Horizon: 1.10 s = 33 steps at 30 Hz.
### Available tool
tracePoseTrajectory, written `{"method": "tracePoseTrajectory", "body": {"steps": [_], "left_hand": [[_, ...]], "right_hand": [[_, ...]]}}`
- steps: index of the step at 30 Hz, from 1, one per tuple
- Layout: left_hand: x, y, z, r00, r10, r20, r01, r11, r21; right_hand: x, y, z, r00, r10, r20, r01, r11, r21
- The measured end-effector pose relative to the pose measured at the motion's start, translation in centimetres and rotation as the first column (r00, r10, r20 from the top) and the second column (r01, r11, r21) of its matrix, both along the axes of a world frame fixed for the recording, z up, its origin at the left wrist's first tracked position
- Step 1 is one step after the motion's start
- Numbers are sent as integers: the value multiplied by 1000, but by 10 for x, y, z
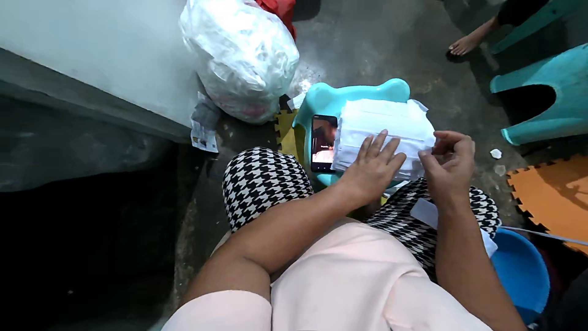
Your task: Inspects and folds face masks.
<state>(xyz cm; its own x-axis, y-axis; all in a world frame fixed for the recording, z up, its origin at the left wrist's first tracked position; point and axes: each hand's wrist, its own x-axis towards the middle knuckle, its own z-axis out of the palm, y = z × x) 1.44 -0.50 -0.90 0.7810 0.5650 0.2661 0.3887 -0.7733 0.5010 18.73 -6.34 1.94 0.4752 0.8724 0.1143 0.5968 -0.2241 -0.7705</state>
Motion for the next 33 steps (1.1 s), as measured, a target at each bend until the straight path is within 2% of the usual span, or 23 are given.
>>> {"method": "tracePoseTrajectory", "body": {"steps": [4, 11, 18, 29, 33], "left_hand": [[3, -8, -4, 997, -37, -66, 37, 999, 6], [2, -11, 0, 976, -92, -197, 82, 995, -60], [3, -11, -4, 970, -104, -220, 94, 994, -56], [1, -12, -2, 977, -104, -188, 95, 994, -57], [-6, -6, 8, 996, -57, -73, 53, 997, -48]], "right_hand": [[-4, -4, 5, 996, 47, 77, -39, 995, -94], [-3, -4, 5, 987, 56, 153, -33, 988, -150], [-2, -5, 11, 980, 46, 194, -7, 981, -195], [5, -9, 15, 960, -26, 279, 89, 972, -216], [4, -6, 16, 958, -3, 286, 65, 976, -206]]}}
